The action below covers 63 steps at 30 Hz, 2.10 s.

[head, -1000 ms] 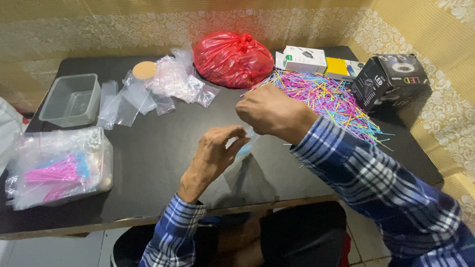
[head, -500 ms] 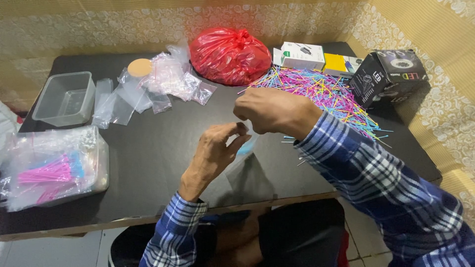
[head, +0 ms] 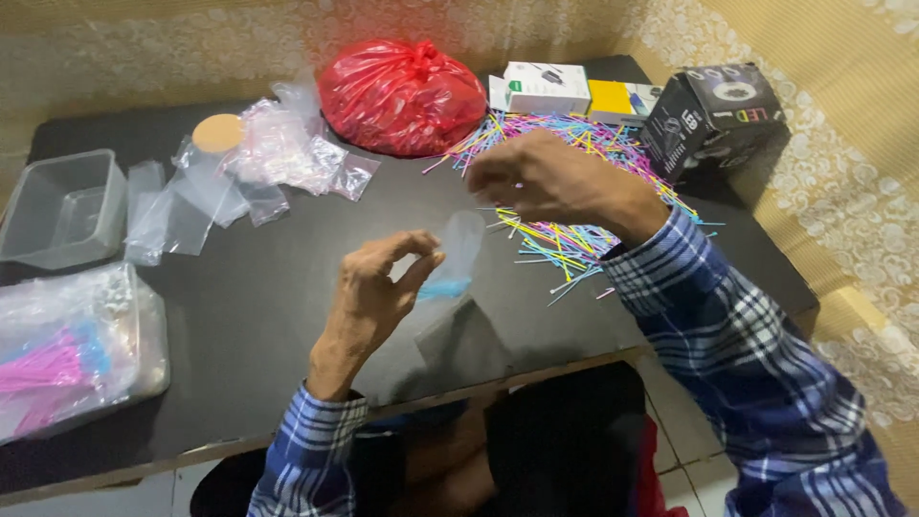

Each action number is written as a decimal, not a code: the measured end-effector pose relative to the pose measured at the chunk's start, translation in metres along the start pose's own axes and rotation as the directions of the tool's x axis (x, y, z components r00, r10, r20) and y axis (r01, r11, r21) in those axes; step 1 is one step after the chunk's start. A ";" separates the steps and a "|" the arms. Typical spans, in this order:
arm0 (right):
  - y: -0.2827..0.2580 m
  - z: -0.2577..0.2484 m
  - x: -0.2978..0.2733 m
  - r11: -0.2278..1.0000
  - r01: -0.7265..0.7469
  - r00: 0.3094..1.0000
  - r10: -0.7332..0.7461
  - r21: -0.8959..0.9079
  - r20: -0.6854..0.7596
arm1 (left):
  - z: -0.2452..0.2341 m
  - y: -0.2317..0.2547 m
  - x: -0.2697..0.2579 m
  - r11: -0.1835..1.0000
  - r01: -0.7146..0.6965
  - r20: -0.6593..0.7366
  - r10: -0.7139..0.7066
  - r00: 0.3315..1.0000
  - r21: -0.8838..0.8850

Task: The person picks up colored cable ties from a pile on a table by hand and places them into small plastic bags.

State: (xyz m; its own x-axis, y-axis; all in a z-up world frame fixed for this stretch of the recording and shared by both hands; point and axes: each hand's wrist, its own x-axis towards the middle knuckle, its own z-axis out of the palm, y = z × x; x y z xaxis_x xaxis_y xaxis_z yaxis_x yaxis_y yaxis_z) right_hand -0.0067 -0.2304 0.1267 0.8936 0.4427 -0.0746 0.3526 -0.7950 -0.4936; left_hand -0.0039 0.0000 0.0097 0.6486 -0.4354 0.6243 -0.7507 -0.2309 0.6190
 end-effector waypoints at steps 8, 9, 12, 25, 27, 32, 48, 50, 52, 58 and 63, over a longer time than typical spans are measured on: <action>0.201 0.064 -0.023 0.740 -0.478 0.872 0.464 -0.473 -0.156 | 0.002 0.005 0.003 1.000 0.009 0.002 -0.009 1.000 0.004; 0.223 0.070 -0.026 0.739 -0.481 0.871 0.466 -0.471 -0.158 | 0.003 0.004 0.003 1.000 0.006 0.004 -0.006 1.000 0.002; 0.265 0.091 -0.037 0.690 -0.580 0.812 0.534 -0.434 -0.235 | 0.004 0.005 0.004 1.000 0.001 -0.002 -0.001 1.000 0.014; 0.310 0.111 -0.065 0.768 -0.627 0.716 0.504 -0.128 -0.483 | 0.011 0.014 0.007 0.999 0.022 0.006 -0.022 1.000 0.045; 0.305 0.110 -0.068 0.739 -0.650 0.712 0.512 -0.176 -0.481 | 0.012 0.014 0.007 0.998 0.026 -0.002 -0.026 1.000 0.049; 0.296 0.131 -0.058 0.718 -0.565 0.795 0.342 -0.407 -0.501 | 0.013 0.017 0.009 0.999 0.019 0.008 -0.019 1.000 0.032; 0.283 0.106 -0.080 0.877 -0.439 0.660 0.463 0.197 -0.591 | 0.007 0.011 0.008 0.999 0.030 -0.011 -0.029 1.000 0.037; 0.242 0.090 -0.088 0.853 -0.144 0.666 0.458 0.501 -0.589 | 0.007 0.012 0.009 0.999 0.026 0.010 -0.026 1.000 0.026; 0.230 0.087 -0.089 0.822 -0.088 0.659 0.471 0.562 -0.586 | 0.008 0.012 0.010 0.999 0.023 -0.004 -0.022 1.000 0.029; 0.221 0.088 -0.087 0.713 0.073 0.618 0.516 0.697 -0.593 | 0.009 0.011 0.008 0.999 0.024 -0.016 -0.024 1.000 0.034; 0.224 0.090 -0.089 0.749 0.059 0.596 0.504 0.660 -0.626 | 0.010 0.011 0.007 1.000 0.023 0.001 -0.023 1.000 0.021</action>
State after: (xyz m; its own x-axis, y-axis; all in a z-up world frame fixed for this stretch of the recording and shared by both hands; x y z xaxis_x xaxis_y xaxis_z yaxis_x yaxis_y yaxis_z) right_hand -0.0319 -0.4102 -0.0555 0.8837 -0.3965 0.2489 0.1335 -0.2961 -0.9458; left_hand -0.0083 -0.0147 0.0161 0.6657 -0.4305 0.6095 -0.7381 -0.2593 0.6229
